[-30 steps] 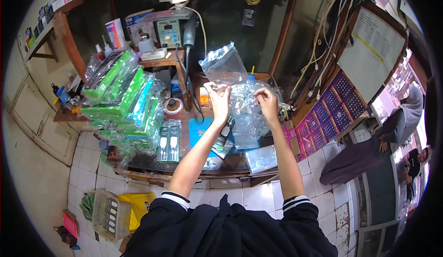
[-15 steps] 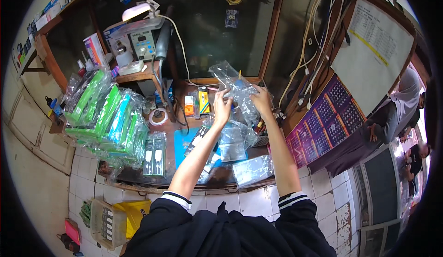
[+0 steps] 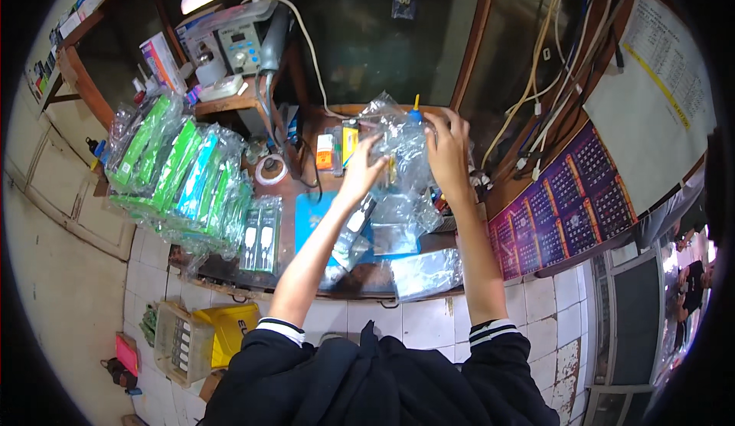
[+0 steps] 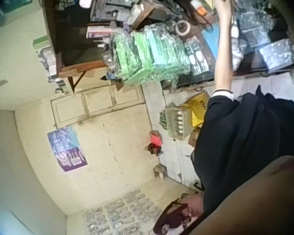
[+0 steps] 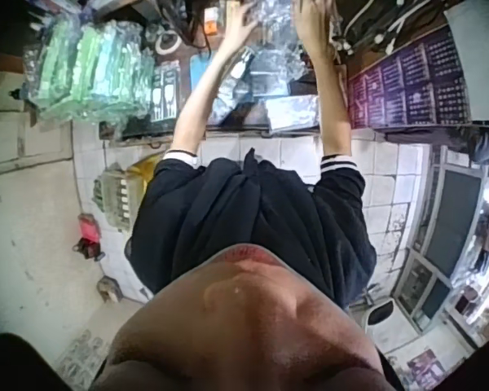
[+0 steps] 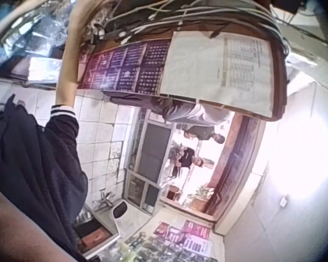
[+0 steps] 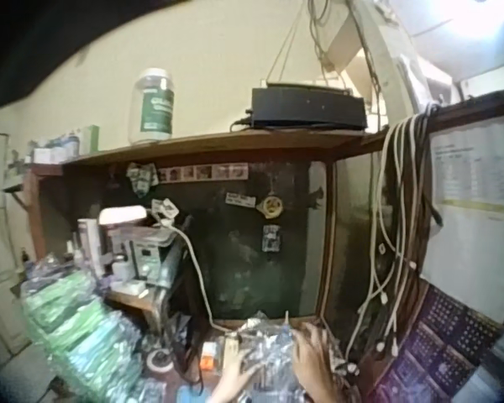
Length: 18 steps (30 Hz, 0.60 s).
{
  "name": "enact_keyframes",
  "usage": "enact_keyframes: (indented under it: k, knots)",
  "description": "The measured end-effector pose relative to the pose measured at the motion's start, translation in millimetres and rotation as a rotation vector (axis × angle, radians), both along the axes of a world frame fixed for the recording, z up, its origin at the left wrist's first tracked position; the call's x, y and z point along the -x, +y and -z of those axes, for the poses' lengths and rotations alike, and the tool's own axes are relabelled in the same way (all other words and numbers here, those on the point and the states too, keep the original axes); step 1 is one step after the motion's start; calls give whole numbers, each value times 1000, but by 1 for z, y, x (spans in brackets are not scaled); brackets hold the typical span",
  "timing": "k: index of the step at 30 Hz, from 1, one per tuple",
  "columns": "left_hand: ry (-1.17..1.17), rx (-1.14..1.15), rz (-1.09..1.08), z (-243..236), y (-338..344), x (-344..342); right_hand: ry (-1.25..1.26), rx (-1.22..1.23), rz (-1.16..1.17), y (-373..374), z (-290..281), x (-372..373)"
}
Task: The person takes phone chargers and cables from a stack, places them into clear plastic bags, and puts the bagged items into a plastic container.
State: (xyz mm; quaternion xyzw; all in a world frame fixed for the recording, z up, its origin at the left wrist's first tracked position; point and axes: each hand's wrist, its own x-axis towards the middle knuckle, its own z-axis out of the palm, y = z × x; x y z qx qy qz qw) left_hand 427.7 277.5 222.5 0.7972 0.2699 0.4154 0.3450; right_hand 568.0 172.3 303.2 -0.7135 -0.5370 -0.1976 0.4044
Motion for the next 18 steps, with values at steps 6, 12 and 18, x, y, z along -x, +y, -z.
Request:
enact_keyframes:
  k: [6,12,18]
  knots:
    - [-130,266,94,-19,-28,105,246,-65,-415,-33,11,69]
    - [179,-44,125,34,-50,158,477,225,-415,-47,121,119]
    - [330,-227,125,72,-74,164,341,290,-203,-69,184,157]
